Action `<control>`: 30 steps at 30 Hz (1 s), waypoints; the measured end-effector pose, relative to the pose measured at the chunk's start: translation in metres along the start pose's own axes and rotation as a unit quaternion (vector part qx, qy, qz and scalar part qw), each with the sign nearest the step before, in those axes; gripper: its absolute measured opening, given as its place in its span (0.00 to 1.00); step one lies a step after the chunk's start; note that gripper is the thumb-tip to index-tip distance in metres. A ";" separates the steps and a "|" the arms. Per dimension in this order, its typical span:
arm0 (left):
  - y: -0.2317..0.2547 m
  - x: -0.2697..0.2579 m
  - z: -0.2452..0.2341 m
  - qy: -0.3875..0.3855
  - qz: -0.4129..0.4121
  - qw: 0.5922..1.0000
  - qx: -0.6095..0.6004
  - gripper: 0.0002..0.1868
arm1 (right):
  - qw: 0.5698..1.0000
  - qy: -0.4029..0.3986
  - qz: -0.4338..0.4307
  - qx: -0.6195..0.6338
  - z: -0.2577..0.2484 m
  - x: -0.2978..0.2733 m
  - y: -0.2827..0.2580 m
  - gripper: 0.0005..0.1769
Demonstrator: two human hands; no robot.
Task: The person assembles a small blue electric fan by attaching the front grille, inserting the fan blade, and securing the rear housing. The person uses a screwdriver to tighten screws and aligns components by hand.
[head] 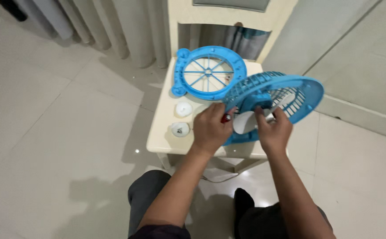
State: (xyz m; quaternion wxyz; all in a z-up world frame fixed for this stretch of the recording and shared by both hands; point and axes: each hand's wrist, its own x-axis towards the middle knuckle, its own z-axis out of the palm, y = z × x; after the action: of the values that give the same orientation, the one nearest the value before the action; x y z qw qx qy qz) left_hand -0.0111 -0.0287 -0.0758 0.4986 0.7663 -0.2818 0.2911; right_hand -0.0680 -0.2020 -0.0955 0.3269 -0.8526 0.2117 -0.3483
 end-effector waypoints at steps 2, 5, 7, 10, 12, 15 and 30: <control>0.003 -0.003 0.002 0.020 0.002 1.000 -0.008 0.13 | 0.999 -0.008 -0.037 -0.037 -0.007 0.000 0.003 0.18; 0.006 -0.005 0.005 0.021 -0.016 1.000 0.000 0.10 | 0.984 0.013 -0.142 -0.106 -0.011 0.003 0.004 0.17; 0.006 -0.007 0.009 0.019 -0.034 0.999 0.005 0.10 | 0.962 0.032 -0.221 -0.158 -0.014 0.002 0.002 0.13; 0.004 -0.010 0.013 0.026 -0.061 0.998 0.015 0.11 | 0.957 0.017 -0.218 -0.190 -0.016 -0.004 -0.008 0.15; -0.001 -0.009 0.012 0.037 -0.066 0.997 0.017 0.10 | 0.954 0.009 -0.185 -0.235 -0.018 -0.007 -0.016 0.16; -0.010 -0.005 0.006 0.039 -0.059 0.998 -0.001 0.08 | 0.983 -0.099 -0.005 -0.156 -0.030 -0.008 -0.023 0.22; 0.010 0.028 -0.040 -0.073 -0.083 0.994 -0.004 0.25 | 0.949 -0.266 0.107 0.131 -0.065 0.012 0.043 0.20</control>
State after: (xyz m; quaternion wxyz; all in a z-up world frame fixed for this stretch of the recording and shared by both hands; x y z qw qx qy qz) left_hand -0.0067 0.0013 -0.0360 0.5021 0.8041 -0.2541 0.1915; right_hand -0.1137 -0.2658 -0.0847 0.5153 -0.8364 0.1598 -0.0966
